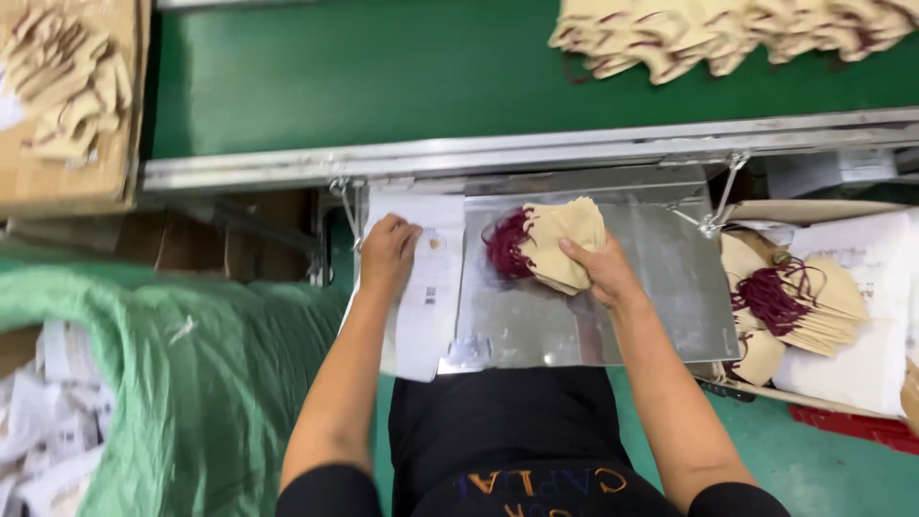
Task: Packing protective masks into individual plastic sleeves at a manufacturing conveyor belt.
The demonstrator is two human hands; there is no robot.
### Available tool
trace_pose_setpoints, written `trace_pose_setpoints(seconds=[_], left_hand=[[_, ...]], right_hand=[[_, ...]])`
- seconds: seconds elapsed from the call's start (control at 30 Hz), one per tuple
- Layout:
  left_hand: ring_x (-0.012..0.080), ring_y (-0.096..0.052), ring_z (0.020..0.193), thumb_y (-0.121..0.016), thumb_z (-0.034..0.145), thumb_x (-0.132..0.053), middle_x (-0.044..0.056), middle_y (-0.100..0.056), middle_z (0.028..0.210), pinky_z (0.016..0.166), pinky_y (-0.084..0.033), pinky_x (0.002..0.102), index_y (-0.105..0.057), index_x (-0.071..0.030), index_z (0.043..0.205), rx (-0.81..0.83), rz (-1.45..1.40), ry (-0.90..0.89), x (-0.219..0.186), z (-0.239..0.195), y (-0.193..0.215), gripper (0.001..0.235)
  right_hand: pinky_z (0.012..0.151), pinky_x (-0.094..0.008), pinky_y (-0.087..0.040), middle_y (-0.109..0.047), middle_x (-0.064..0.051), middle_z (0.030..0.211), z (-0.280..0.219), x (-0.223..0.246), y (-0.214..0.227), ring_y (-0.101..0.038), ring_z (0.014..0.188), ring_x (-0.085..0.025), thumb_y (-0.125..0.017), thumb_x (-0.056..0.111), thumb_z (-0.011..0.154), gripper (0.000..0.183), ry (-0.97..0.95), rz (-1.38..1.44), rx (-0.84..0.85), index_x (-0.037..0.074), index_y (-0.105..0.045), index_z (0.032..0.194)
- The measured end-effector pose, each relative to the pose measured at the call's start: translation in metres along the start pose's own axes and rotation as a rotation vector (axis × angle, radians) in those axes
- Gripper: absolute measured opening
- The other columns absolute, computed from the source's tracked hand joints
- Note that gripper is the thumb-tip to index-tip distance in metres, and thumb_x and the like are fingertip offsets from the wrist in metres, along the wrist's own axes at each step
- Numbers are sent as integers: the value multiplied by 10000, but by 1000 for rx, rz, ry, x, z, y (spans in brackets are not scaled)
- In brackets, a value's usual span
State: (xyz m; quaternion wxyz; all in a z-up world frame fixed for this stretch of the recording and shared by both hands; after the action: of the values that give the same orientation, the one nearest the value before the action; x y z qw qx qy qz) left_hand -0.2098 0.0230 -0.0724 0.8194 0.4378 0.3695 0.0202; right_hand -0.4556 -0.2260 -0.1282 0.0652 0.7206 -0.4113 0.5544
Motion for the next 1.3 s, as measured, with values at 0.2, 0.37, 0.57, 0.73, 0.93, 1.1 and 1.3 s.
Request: trace_pose_setpoints(seconds=[0.2, 0.37, 0.57, 0.73, 0.93, 1.1, 1.3], left_hand=[[288, -677, 956, -754, 856, -64, 106, -695, 1077, 795, -559, 365, -750, -77, 1051, 38, -185, -386, -169, 9, 25, 195], [322, -648, 927, -830, 785, -180, 126, -655, 1028, 797, -535, 409, -676, -33, 1107, 231, -194, -302, -175, 5, -3, 386], [304, -619, 893, -781, 818, -187, 104, -592, 1012, 747, -529, 404, -627, -80, 1032, 225, -86, -355, -196, 12, 11, 285], [278, -621, 855, -767, 831, -181, 61, -582, 994, 709, -517, 412, -623, -100, 985, 282, -10, -364, -194, 9, 1, 226], [291, -622, 872, -753, 821, -141, 69, -587, 955, 713, -520, 402, -667, -87, 987, 343, -25, -374, -198, 4, -10, 195], [296, -608, 829, -818, 802, -189, 95, -557, 879, 707, -514, 407, -708, -74, 901, 266, -299, -208, -174, 38, 16, 187], [295, -611, 910, -821, 768, -140, 90, -578, 931, 770, -526, 405, -739, -94, 906, 314, -316, -293, -177, 34, 11, 167]], right_hand=[[954, -352, -554, -716, -95, 1236, -7, 41, -29, -674, 1098, -182, -813, 126, 836, 617, 279, -643, 128, -5, -580, 1391], [999, -346, -512, -679, -76, 1266, -25, 45, -80, -633, 1151, -181, -871, 110, 752, 764, 211, -475, 323, 3, -523, 1424], [924, -367, -571, -740, -108, 1162, -36, 47, -69, -693, 1055, -207, -849, 96, 730, 669, -97, -385, 276, -16, -604, 1342], [892, -351, -592, -753, -127, 1145, -7, 29, -40, -717, 1015, -199, -842, 114, 739, 572, -170, -338, 232, -10, -662, 1268], [898, -305, -569, -755, -54, 1133, 15, 52, -40, -695, 1008, -124, -864, 116, 741, 557, 123, -581, 201, 32, -676, 1258], [915, -327, -562, -755, -72, 1135, -41, 149, -68, -686, 1036, -156, -853, 82, 713, 499, 548, -890, 58, 12, -700, 1183], [993, -364, -576, -742, -113, 1304, -82, 183, -98, -716, 1151, -220, -688, 18, 824, 379, 411, -426, 512, -2, -714, 1202]])
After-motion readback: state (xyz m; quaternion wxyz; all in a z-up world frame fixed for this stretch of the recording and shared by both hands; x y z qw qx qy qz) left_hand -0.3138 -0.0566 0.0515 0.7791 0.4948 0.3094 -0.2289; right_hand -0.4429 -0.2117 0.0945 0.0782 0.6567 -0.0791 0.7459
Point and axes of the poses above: each hand's wrist, its own z-axis towards the middle knuckle, its own y-axis out of the back of the hand, x = y × z, the point moved 9 cm from there along z, towards the middle knuckle
